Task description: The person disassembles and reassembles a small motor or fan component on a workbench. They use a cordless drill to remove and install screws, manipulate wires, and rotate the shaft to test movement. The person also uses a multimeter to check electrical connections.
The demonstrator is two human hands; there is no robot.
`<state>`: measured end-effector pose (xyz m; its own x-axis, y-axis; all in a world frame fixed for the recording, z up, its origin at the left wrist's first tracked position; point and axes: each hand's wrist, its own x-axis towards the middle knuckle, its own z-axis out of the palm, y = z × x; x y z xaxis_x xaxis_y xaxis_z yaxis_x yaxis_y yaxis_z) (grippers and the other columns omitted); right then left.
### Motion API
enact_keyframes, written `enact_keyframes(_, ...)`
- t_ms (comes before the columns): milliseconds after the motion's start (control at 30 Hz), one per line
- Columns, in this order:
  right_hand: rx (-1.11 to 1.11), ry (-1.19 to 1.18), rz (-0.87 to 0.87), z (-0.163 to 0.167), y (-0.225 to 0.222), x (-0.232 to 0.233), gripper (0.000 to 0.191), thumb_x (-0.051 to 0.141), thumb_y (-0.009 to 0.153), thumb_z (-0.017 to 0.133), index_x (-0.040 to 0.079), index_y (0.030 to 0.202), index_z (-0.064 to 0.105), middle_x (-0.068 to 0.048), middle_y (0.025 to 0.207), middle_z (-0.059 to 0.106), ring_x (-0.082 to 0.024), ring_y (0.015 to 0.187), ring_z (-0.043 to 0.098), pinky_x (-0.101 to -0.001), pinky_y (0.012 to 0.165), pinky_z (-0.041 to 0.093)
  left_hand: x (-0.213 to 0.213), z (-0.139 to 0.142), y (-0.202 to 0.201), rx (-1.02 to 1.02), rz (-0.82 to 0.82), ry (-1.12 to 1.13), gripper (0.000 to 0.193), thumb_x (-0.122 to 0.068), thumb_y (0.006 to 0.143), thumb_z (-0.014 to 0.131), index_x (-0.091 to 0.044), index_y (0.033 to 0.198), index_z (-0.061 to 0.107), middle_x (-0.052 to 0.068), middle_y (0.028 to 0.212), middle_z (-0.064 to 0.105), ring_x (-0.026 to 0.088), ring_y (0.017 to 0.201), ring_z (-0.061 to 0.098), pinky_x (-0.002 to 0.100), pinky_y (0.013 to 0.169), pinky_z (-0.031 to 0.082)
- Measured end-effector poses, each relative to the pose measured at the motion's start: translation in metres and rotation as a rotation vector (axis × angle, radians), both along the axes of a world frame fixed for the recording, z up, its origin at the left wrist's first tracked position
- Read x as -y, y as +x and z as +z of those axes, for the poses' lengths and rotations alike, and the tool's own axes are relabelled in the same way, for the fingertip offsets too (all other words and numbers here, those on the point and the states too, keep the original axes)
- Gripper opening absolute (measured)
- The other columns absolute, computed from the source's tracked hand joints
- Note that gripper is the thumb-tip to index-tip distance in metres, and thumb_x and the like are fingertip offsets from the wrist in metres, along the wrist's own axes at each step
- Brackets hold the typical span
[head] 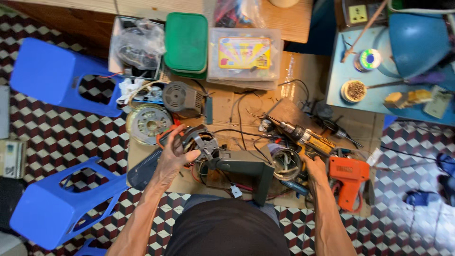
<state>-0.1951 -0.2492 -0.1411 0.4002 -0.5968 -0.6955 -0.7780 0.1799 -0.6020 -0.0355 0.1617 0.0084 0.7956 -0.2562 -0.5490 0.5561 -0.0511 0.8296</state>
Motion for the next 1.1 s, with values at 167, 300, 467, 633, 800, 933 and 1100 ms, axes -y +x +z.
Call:
enact_keyframes(167,-0.01,-0.104,-0.011,0.002,0.009,-0.014,0.048,0.022,0.074,0.084,-0.005,0.111,0.067,-0.011,0.096,0.073,-0.019,0.078,0.068,-0.0314,0.068,0.054,-0.006,0.007,0.002,-0.03,-0.033,0.019,0.103,-0.028,0.067,0.085,-0.008,0.156,0.037,0.013,0.142,0.062,0.02,0.129,0.061,0.034,0.109,0.046)
enact_keyframes(300,0.04,-0.14,0.033,0.01,-0.007,-0.01,0.038,0.021,0.074,0.081,-0.005,0.101,0.073,-0.013,0.095,0.075,-0.019,0.077,0.069,-0.0322,0.07,0.054,-0.005,-0.001,-0.003,-0.018,-0.006,-0.009,0.103,-0.03,0.067,0.085,-0.005,0.155,0.038,0.013,0.143,0.06,0.021,0.131,0.06,0.034,0.11,0.046)
enact_keyframes(467,-0.015,-0.264,0.12,0.004,-0.008,0.009,0.048,0.024,0.078,0.083,-0.01,0.109,0.068,-0.016,0.098,0.074,-0.021,0.083,0.068,-0.0336,0.075,0.054,-0.012,-0.01,-0.011,-0.002,-0.001,0.007,0.105,-0.033,0.065,0.085,-0.004,0.154,0.037,0.013,0.142,0.059,0.022,0.131,0.059,0.034,0.11,0.048)
enact_keyframes(633,0.053,-0.591,0.318,0.041,-0.015,0.001,0.06,0.034,0.094,0.076,-0.007,0.134,0.059,-0.023,0.124,0.064,-0.03,0.101,0.063,-0.0381,0.085,0.05,-0.014,-0.009,-0.02,0.015,0.002,-0.005,0.102,-0.031,0.066,0.086,-0.005,0.153,0.04,0.013,0.141,0.059,0.022,0.13,0.06,0.035,0.108,0.05)
enact_keyframes(800,0.094,-0.321,0.312,0.114,-0.054,-0.083,0.062,0.05,0.093,0.059,0.006,0.136,0.061,-0.018,0.127,0.066,-0.03,0.112,0.067,-0.0449,0.093,0.056,-0.018,0.0,-0.032,0.037,-0.007,-0.053,0.097,-0.019,0.068,0.086,-0.007,0.152,0.04,0.011,0.143,0.057,0.02,0.128,0.06,0.034,0.106,0.05)
enact_keyframes(933,0.281,-0.479,0.615,0.127,-0.053,-0.148,0.086,0.04,0.081,0.077,-0.002,0.147,0.041,-0.028,0.132,0.056,-0.039,0.119,0.058,-0.0497,0.099,0.049,-0.023,0.001,-0.036,0.034,-0.013,-0.092,0.095,-0.018,0.07,0.085,-0.006,0.153,0.04,0.015,0.14,0.059,0.022,0.126,0.062,0.035,0.107,0.05)
enact_keyframes(1100,0.142,-0.686,0.621,0.116,-0.031,-0.179,0.092,0.029,0.075,0.084,-0.002,0.148,0.038,-0.023,0.132,0.057,-0.036,0.12,0.059,-0.0457,0.105,0.05,-0.024,-0.002,-0.04,0.068,0.0,-0.072,0.093,-0.018,0.071,0.084,-0.008,0.152,0.04,0.012,0.143,0.057,0.021,0.128,0.06,0.036,0.104,0.049)
